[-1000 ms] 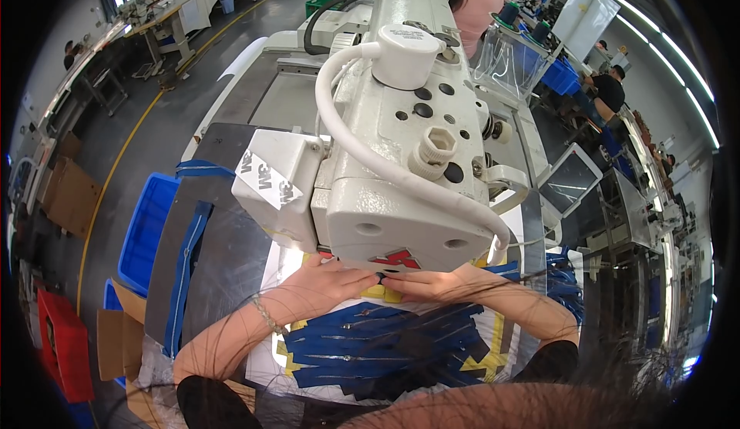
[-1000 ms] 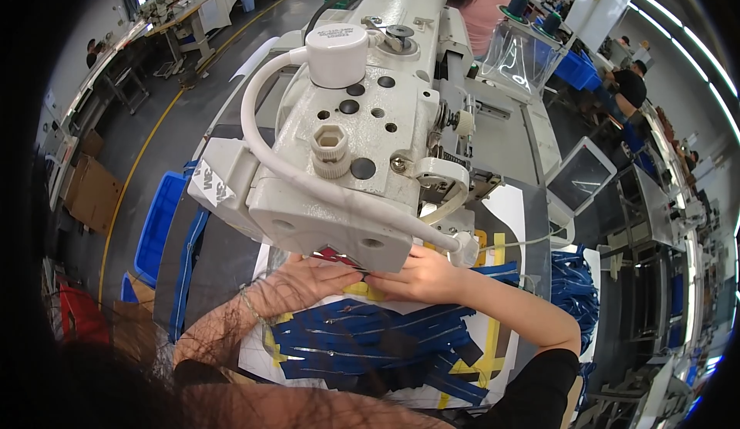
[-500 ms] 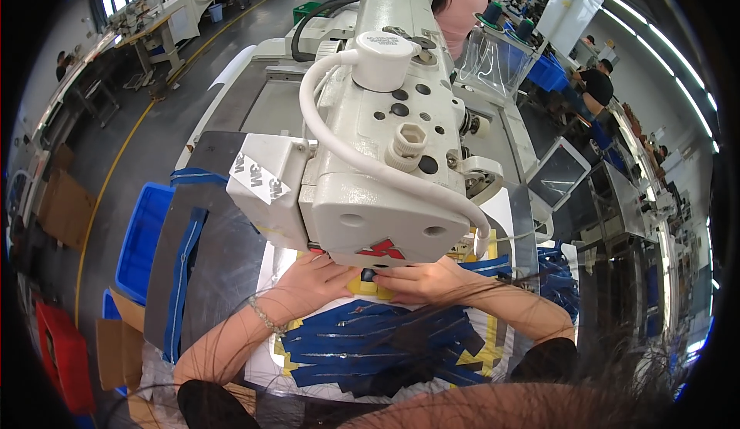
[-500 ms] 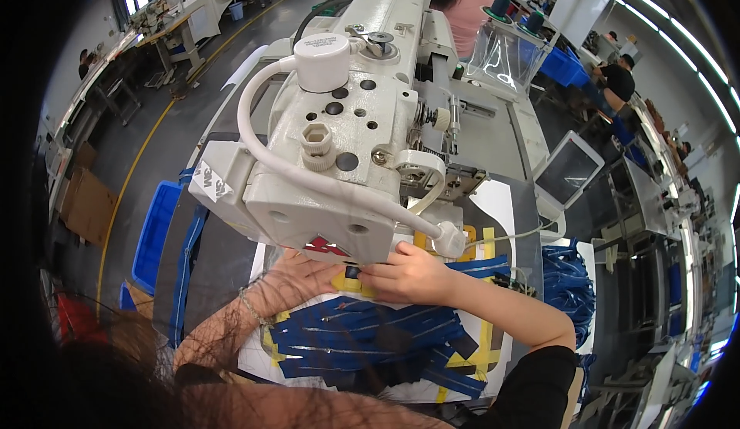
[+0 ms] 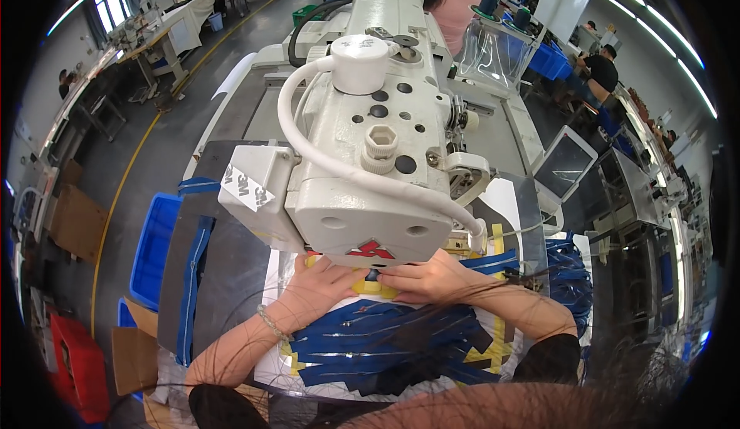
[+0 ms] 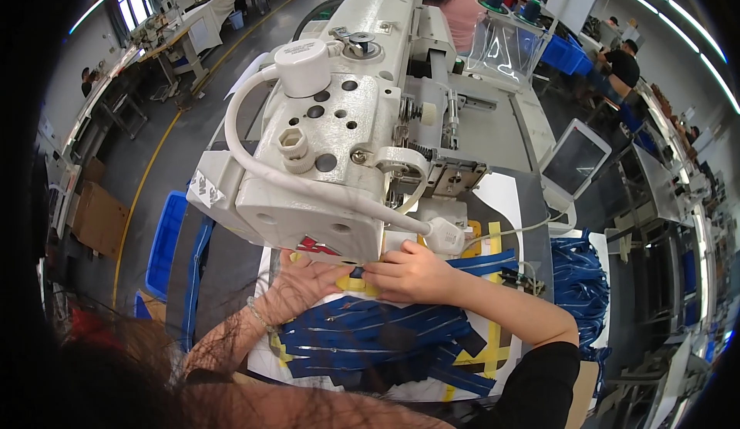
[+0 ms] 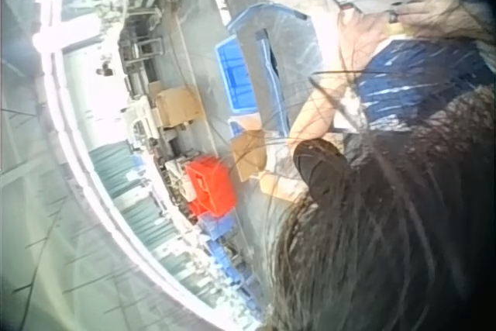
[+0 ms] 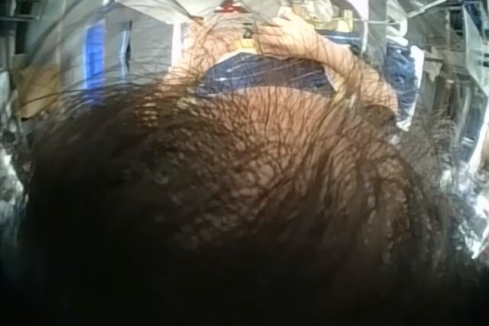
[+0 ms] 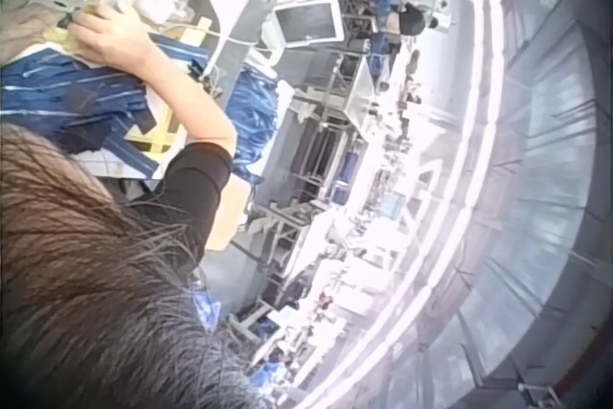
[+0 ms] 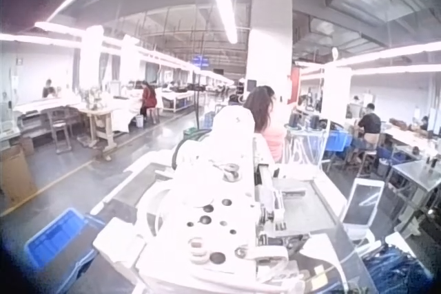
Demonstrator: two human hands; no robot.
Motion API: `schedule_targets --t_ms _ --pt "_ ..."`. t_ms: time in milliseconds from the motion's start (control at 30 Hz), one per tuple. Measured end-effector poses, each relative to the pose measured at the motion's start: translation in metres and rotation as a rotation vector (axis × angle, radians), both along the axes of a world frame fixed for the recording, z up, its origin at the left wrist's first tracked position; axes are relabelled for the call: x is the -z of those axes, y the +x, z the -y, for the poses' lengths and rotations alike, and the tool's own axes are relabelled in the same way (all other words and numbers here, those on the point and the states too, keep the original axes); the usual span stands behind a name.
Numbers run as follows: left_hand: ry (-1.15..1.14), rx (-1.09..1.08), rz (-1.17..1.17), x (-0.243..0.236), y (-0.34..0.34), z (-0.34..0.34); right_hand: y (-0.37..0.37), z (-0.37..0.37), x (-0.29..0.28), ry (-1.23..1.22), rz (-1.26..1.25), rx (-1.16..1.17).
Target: Sewing blue zippers onto matching blue fabric strips using an industrial sewing machine.
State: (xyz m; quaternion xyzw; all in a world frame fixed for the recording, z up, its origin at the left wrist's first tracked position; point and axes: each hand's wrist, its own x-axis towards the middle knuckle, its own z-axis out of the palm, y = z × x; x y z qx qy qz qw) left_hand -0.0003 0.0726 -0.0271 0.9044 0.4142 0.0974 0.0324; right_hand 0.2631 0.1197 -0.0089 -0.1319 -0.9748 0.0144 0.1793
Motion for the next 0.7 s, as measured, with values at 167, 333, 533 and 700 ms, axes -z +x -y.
schedule_targets --t_ms 167,333,533,700 --pt "0.230 0.008 -0.034 -0.006 0.006 0.005 0.001 0.001 0.001 -0.032 0.026 0.003" --pt "0.249 -0.013 -0.060 -0.004 0.009 0.010 0.000 0.002 0.000 -0.004 0.018 -0.001" --pt "0.243 -0.012 -0.036 -0.004 0.010 0.012 0.002 0.014 0.005 0.120 -0.031 0.052" --pt "0.160 -0.033 -0.100 -0.005 0.011 0.012 0.007 0.021 0.025 0.012 -0.040 0.101"
